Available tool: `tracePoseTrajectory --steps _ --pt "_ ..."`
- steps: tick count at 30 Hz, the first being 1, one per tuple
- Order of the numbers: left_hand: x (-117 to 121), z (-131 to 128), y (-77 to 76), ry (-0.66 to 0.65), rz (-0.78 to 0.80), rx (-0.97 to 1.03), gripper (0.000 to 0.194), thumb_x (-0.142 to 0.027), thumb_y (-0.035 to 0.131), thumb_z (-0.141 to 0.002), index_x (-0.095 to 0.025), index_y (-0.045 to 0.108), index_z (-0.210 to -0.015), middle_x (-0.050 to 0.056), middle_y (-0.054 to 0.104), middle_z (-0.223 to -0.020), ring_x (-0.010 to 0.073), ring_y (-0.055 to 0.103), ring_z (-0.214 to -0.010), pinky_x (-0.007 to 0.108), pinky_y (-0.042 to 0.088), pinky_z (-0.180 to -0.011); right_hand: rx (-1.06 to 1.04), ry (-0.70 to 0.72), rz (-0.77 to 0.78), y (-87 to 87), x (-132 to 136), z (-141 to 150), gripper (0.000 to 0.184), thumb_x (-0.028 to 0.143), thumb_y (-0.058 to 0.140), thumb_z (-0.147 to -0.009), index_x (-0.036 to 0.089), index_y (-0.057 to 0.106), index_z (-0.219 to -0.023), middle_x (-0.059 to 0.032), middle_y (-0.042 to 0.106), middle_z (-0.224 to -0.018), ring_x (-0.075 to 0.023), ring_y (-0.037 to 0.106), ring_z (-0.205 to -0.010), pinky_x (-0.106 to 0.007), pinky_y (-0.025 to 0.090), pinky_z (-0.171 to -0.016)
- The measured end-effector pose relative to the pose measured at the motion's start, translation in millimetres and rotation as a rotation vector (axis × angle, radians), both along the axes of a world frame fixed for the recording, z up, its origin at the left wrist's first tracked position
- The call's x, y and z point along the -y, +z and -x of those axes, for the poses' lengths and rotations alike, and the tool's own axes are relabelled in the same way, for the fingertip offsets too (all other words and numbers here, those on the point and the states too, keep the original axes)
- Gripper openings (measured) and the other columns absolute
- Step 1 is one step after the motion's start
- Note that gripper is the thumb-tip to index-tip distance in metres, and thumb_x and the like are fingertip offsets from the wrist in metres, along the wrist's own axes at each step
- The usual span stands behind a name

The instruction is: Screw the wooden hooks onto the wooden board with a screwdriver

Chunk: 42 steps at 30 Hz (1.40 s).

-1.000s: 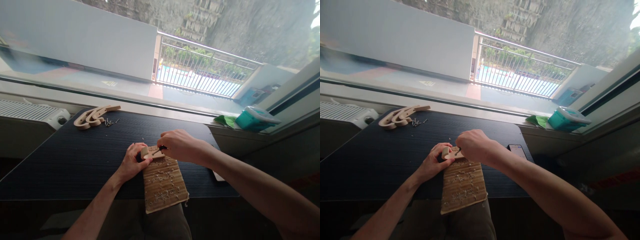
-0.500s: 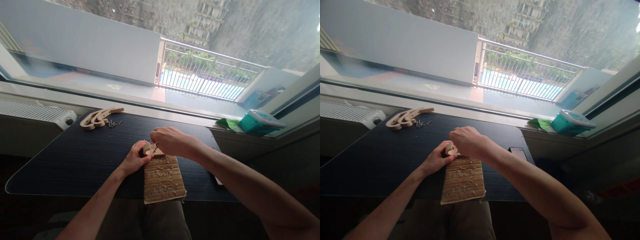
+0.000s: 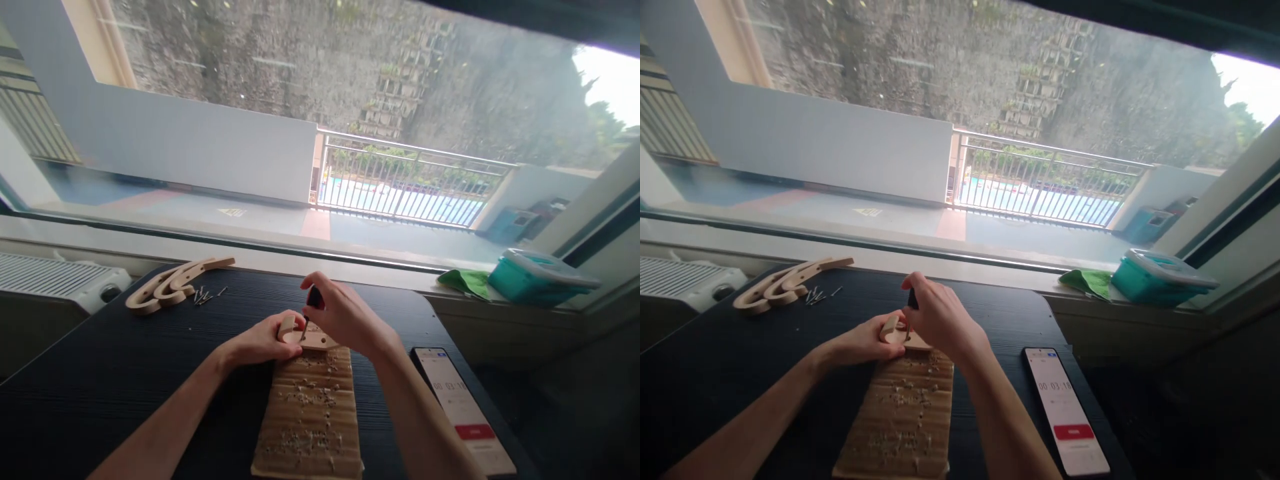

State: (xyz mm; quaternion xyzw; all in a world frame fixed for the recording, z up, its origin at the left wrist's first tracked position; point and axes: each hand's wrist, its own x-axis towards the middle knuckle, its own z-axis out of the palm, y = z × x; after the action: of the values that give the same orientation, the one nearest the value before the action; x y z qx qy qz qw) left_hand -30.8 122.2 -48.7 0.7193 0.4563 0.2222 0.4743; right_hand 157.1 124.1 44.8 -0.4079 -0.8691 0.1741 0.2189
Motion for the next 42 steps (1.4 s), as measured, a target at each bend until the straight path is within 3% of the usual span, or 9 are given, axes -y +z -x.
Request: tracePoseTrajectory --steps 4,12,20,25,29,32,37,39,42 --pt "5.5 -4.7 -8.7 0.058 -0.031 0.016 0.031 -0.03 0.058 -0.068 -0.019 0.053 -0.097 -0.003 0.053 -0.081 0.0122 0.047 -0.07 0.022 0.039 -0.063 -0.027 0.018 -0.009 -3.7 2.7 -4.3 0.027 0.012 0.048 -0.082 0.017 0.054 -0.107 -0.0025 0.062 -0.084 -0.0109 0.05 -0.067 -0.024 0.036 -0.065" --pt "4.4 -6.6 -7.2 0.081 -0.013 0.017 0.027 -0.026 0.057 -0.069 -0.02 0.05 -0.094 -0.005 0.047 -0.076 0.0102 0.041 -0.066 0.02 0.037 -0.06 -0.075 0.075 -0.027 -7.6 3.7 -0.7 0.023 0.014 0.047 -0.085 0.017 0.054 -0.106 -0.0022 0.061 -0.086 -0.0103 0.049 -0.07 -0.023 0.037 -0.067" --pt "4.0 -4.8 -13.9 0.083 -0.028 0.037 0.028 -0.026 0.059 -0.069 -0.02 0.053 -0.095 -0.003 0.051 -0.08 0.0122 0.045 -0.07 0.022 0.04 -0.064 -0.008 0.092 0.009 -4.7 6.4 0.6 0.02 0.015 0.047 -0.084 0.019 0.056 -0.101 -0.0023 0.062 -0.087 -0.0106 0.049 -0.069 -0.023 0.037 -0.065" --pt "4.6 -4.9 -15.3 0.087 -0.014 0.063 0.027 -0.027 0.059 -0.068 -0.019 0.053 -0.093 -0.003 0.052 -0.078 0.0124 0.045 -0.069 0.022 0.04 -0.062 0.002 0.123 0.048 -5.7 6.7 -1.0 0.029 0.014 0.041 -0.086 0.016 0.053 -0.113 -0.0072 0.062 -0.099 -0.012 0.052 -0.078 -0.024 0.039 -0.071" --pt "6.5 -6.3 -14.5 0.096 0.001 0.096 0.028 -0.029 0.06 -0.068 -0.019 0.052 -0.093 -0.003 0.053 -0.079 0.0128 0.048 -0.071 0.022 0.041 -0.065 0.006 0.165 0.035 -8.0 6.0 2.6 0.036 0.014 0.037 -0.089 0.016 0.048 -0.122 -0.0069 0.063 -0.096 -0.0114 0.052 -0.073 -0.025 0.038 -0.069" --pt "8.1 -7.1 -13.2 0.105 -0.019 0.081 0.027 -0.03 0.059 -0.068 -0.019 0.052 -0.092 -0.003 0.053 -0.078 0.013 0.049 -0.07 0.022 0.041 -0.064 0.03 0.09 0.003 -9.5 4.0 6.4 0.03 0.015 0.041 -0.088 0.016 0.051 -0.116 -0.004 0.063 -0.086 -0.0105 0.05 -0.066 -0.023 0.036 -0.064" --pt "9.1 -7.2 -15.2 0.12 -0.028 0.064 0.026 -0.032 0.059 -0.069 -0.019 0.053 -0.091 -0.003 0.053 -0.076 0.0126 0.048 -0.068 0.022 0.041 -0.062 0.127 -0.125 -0.097 -11.7 2.8 8.7 0.019 0.034 0.05 -0.088 0.017 0.057 -0.093 -0.001 0.06 -0.067 -0.0121 0.048 -0.059 -0.025 0.03 -0.056" --pt "9.0 -7.1 -16.6 0.111 -0.022 0.083 0.027 -0.032 0.06 -0.069 -0.019 0.053 -0.091 -0.003 0.055 -0.078 0.013 0.05 -0.07 0.023 0.042 -0.064 0.133 -0.127 -0.139 -11.6 4.2 7.9 0.023 0.035 0.047 -0.09 0.017 0.059 -0.096 -0.0034 0.064 -0.076 -0.0123 0.051 -0.062 -0.025 0.031 -0.057" --pt "9.0 -7.8 -16.3 0.114 -0.01 0.095 0.03 -0.033 0.06 -0.068 -0.019 0.053 -0.094 -0.002 0.058 -0.082 0.0145 0.053 -0.074 0.024 0.044 -0.067 0.04 0.014 -0.128 -10.7 6.0 6.1 0.029 0.028 0.042 -0.092 0.017 0.056 -0.114 -0.0084 0.063 -0.105 -0.0112 0.055 -0.072 -0.025 0.036 -0.065"
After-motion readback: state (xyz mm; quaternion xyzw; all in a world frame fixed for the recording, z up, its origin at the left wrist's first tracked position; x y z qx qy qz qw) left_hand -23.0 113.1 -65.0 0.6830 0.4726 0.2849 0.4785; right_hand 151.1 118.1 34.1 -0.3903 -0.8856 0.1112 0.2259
